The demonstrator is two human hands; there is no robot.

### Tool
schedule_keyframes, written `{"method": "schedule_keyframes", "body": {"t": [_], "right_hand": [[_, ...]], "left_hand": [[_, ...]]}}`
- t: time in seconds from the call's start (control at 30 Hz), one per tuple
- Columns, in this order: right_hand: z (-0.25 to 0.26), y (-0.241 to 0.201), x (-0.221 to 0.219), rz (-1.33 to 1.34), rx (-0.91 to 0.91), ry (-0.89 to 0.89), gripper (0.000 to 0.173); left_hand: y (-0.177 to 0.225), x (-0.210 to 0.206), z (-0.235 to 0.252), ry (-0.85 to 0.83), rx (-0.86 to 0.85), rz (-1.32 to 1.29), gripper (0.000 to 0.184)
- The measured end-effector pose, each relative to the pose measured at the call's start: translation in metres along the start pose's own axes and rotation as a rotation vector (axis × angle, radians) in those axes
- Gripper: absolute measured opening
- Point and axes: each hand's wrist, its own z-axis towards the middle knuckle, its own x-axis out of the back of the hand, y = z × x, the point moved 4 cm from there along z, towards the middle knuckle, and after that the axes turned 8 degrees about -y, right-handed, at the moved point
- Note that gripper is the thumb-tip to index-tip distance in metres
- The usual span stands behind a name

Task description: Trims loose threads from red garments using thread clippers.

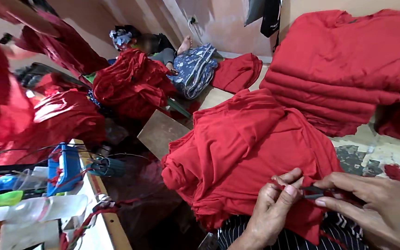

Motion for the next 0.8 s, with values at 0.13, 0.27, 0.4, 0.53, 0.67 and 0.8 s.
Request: {"method": "schedule_keyframes", "body": {"t": [0.13,0.27,0.4,0.53,0.67,0.8], "right_hand": [[0.003,0.002,-0.004,-0.002,0.016,0.018,0.033],[0.002,0.003,-0.004,0.009,0.008,0.022,0.033],[-0.001,0.005,0.002,0.045,-0.005,0.037,0.033],[0.003,0.004,-0.006,0.017,0.002,0.018,0.034],[0.006,0.004,-0.009,-0.046,0.015,0.008,0.038],[0.005,0.006,-0.005,-0.030,0.025,0.019,0.037]], "left_hand": [[-0.001,-0.001,0.001,0.006,-0.020,0.016,0.017],[-0.001,0.001,0.000,0.008,-0.018,-0.003,0.013],[-0.001,0.001,0.000,0.012,-0.009,-0.022,0.015],[-0.002,0.000,0.000,0.000,-0.028,0.024,0.017],[-0.002,0.000,0.000,-0.013,-0.055,0.054,0.016],[-0.002,0.000,0.000,-0.014,-0.048,0.069,0.017]]}}
